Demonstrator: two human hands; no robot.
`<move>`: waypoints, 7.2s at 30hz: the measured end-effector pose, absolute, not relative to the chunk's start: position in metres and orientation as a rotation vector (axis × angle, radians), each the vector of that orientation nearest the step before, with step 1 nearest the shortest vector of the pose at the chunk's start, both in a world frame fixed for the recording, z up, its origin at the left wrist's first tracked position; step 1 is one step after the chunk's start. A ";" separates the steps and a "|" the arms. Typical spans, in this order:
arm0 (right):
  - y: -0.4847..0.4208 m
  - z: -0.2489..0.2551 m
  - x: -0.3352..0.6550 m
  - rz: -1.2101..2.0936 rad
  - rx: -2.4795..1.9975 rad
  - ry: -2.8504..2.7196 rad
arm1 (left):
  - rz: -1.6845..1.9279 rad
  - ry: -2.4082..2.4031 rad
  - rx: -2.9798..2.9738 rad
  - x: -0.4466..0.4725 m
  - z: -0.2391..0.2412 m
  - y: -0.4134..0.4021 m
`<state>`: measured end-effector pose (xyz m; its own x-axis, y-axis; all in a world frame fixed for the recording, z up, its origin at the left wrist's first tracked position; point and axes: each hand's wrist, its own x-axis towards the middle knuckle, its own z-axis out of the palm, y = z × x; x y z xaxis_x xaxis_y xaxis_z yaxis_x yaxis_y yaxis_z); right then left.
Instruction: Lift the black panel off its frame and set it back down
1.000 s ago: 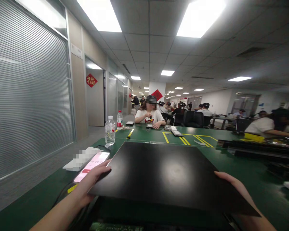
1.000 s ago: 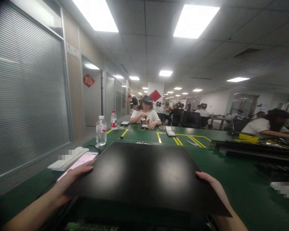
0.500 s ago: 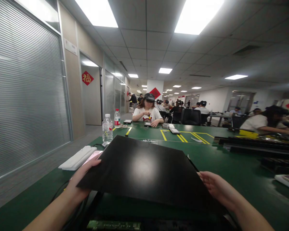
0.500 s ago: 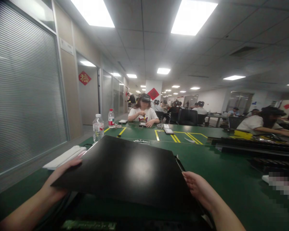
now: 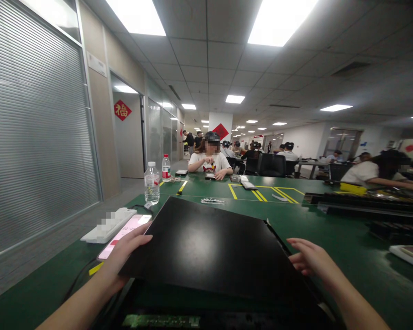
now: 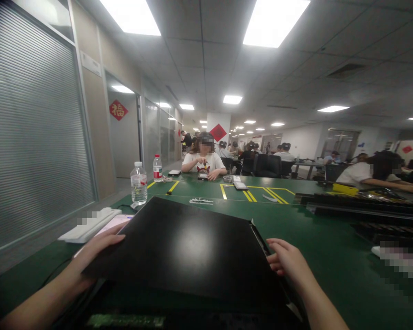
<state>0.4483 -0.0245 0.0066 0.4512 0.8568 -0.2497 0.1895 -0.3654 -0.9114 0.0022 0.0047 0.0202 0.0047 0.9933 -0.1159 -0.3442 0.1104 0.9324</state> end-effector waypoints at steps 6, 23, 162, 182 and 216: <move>-0.022 0.003 0.455 0.849 -1.911 -0.951 | 1.275 1.053 0.867 0.010 0.018 0.002; -0.019 -0.003 0.466 0.605 -2.062 -1.172 | 1.135 1.082 0.854 0.019 0.023 -0.006; -0.023 0.001 0.447 0.311 -2.264 -1.550 | 0.689 1.696 2.215 -0.022 -0.018 0.017; -0.029 0.004 0.435 0.255 -2.288 -1.583 | 0.586 1.847 2.269 -0.017 -0.024 0.016; -0.020 -0.006 0.451 0.273 -2.225 -1.499 | 0.821 1.774 2.013 -0.027 -0.007 0.013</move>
